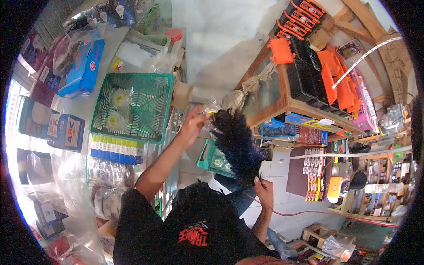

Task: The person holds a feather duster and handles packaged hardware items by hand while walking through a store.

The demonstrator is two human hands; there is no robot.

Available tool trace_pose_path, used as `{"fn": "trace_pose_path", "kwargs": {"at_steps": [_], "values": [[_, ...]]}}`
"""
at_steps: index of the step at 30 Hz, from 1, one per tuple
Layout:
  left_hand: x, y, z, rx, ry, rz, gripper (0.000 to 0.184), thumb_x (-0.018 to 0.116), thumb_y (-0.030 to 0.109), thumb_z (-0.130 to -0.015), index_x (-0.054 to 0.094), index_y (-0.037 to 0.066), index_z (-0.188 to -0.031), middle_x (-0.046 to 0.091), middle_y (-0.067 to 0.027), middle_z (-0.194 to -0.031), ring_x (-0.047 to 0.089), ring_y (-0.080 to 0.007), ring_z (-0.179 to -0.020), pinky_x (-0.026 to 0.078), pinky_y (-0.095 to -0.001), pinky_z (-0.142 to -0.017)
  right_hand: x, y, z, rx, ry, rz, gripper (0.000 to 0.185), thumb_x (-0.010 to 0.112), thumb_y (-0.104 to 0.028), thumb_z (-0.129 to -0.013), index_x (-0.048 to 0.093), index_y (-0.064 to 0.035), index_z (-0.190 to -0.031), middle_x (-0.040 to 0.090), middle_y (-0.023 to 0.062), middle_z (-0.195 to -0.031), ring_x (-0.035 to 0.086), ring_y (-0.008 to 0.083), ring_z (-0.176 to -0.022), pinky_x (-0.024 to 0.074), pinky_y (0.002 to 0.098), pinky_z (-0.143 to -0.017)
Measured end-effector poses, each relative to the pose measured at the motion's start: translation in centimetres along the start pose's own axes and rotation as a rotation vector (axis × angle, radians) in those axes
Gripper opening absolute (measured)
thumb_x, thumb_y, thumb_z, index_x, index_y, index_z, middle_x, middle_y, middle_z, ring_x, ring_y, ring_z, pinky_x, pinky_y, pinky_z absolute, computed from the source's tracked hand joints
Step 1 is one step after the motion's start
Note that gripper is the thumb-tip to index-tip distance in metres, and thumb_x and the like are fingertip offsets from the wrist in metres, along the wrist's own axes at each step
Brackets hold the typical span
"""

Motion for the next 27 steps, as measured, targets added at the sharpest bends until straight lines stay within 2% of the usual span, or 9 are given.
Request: {"fn": "trace_pose_path", "kwargs": {"at_steps": [3, 5, 7, 11, 14, 17, 21, 24, 27], "values": [[-0.1, 0.1, -0.4, -0.093, -0.073, -0.111, 0.033, 0.066, 0.008, -0.08, 0.056, 0.005, -0.112, 0.065, -0.0082, -0.103, 0.062, -0.0176, -0.096, 0.046, -0.0292, -0.086, 0.2, -0.7, 0.8, -0.016, -0.026, 0.08, 0.045, 0.062, -0.029, -0.092, 0.049, -0.0059, -0.056, 0.043, -0.0049, -0.052, 0.035, 0.0039, -0.049, 0.0249, 0.0242, -0.044], [0.3, 0.0, -0.1, -0.039, -0.067, -0.029, 0.033, 0.066, 0.007, -0.08, 0.053, 0.006, -0.11, 0.065, -0.0086, -0.098, 0.063, -0.0174, -0.092, 0.048, -0.0295, -0.083, -0.6, -0.3, 0.9, -0.066, 0.043, 0.136, 0.045, 0.062, -0.029, -0.092, 0.048, -0.0063, -0.055, 0.043, -0.0049, -0.051, 0.035, 0.0036, -0.048, 0.0244, 0.0242, -0.044], [0.8, -0.3, 0.4, 0.01, -0.061, 0.053, 0.034, 0.066, 0.007, -0.079, 0.05, 0.006, -0.108, 0.066, -0.0089, -0.094, 0.064, -0.0173, -0.088, 0.049, -0.0299, -0.08, -0.6, -1.0, 1.7, 0.013, 0.059, 0.05, 0.046, 0.062, -0.029, -0.092, 0.049, -0.006, -0.054, 0.043, -0.0051, -0.051, 0.034, 0.0034, -0.048, 0.0243, 0.0241, -0.043], [0.2, -1.2, 0.2, -0.138, -0.114, 0.029, 0.034, 0.065, 0.003, -0.079, 0.047, 0.008, -0.107, 0.064, -0.0098, -0.1, 0.063, -0.0185, -0.093, 0.049, -0.0327, -0.086, -2.1, 0.4, 2.1, -0.01, 0.086, 0.087, 0.046, 0.062, -0.028, -0.092, 0.05, -0.0062, -0.054, 0.043, -0.005, -0.05, 0.034, 0.0033, -0.047, 0.0242, 0.0242, -0.043], [0.5, -1.9, -0.2, -0.053, -0.182, 0.088, 0.045, 0.063, 0.002, -0.078, 0.044, 0.009, -0.118, 0.061, -0.0112, -0.107, 0.062, -0.0194, -0.095, 0.05, -0.0338, -0.087, -2.7, 0.1, 2.5, -0.034, 0.108, 0.07, 0.045, 0.062, -0.028, -0.092, 0.049, -0.0066, -0.054, 0.043, -0.0049, -0.05, 0.034, 0.0035, -0.046, 0.024, 0.0243, -0.042], [2.0, -0.5, 1.3, -0.081, -0.318, 0.071, 0.055, 0.062, 0.001, -0.078, 0.041, 0.011, -0.128, 0.06, -0.0115, -0.111, 0.061, -0.0195, -0.098, 0.05, -0.0341, -0.087, -2.8, -0.6, 2.9, -0.043, 0.076, 0.098, 0.045, 0.062, -0.028, -0.092, 0.049, -0.0066, -0.055, 0.042, -0.0049, -0.05, 0.034, 0.0037, -0.046, 0.024, 0.0243, -0.043], [1.4, -1.6, 0.9, -0.112, -0.279, 0.061, 0.056, 0.063, 0.006, -0.077, 0.046, 0.011, -0.13, 0.057, -0.0054, -0.119, 0.057, -0.0194, -0.107, 0.047, -0.0339, -0.092, -2.9, -0.2, 2.8, -0.012, 0.104, 0.078, 0.044, 0.063, -0.028, -0.092, 0.05, -0.0064, -0.055, 0.043, -0.0048, -0.052, 0.035, 0.0036, -0.048, 0.0244, 0.0241, -0.043], [1.2, -1.4, 0.8, -0.13, -0.186, 0.073, 0.049, 0.066, 0.008, -0.08, 0.046, 0.012, -0.124, 0.061, -0.0076, -0.11, 0.062, -0.0194, -0.1, 0.052, -0.035, -0.081, -2.1, -0.1, 2.8, 0.015, 0.05, 0.055, 0.045, 0.062, -0.028, -0.092, 0.049, -0.0064, -0.055, 0.044, -0.0043, -0.052, 0.035, 0.0038, -0.048, 0.0248, 0.0242, -0.043], [0.8, -1.4, 0.6, -0.148, -0.13, 0.12, 0.045, 0.067, 0.01, -0.081, 0.047, 0.011, -0.121, 0.062, -0.0075, -0.109, 0.062, -0.0193, -0.099, 0.053, -0.0363, -0.081, -1.7, -1.0, 2.5, -0.075, 0.118, 0.09, 0.045, 0.063, -0.028, -0.092, 0.049, -0.0063, -0.055, 0.043, -0.0043, -0.052, 0.035, 0.0044, -0.048, 0.0251, 0.0247, -0.043]]}}
Point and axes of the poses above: each hand's wrist, its own z-axis away from the middle knuckle, its own x-axis out of the palm, y = z × x, the point moved 4 cm from there along -z, towards the middle knuckle
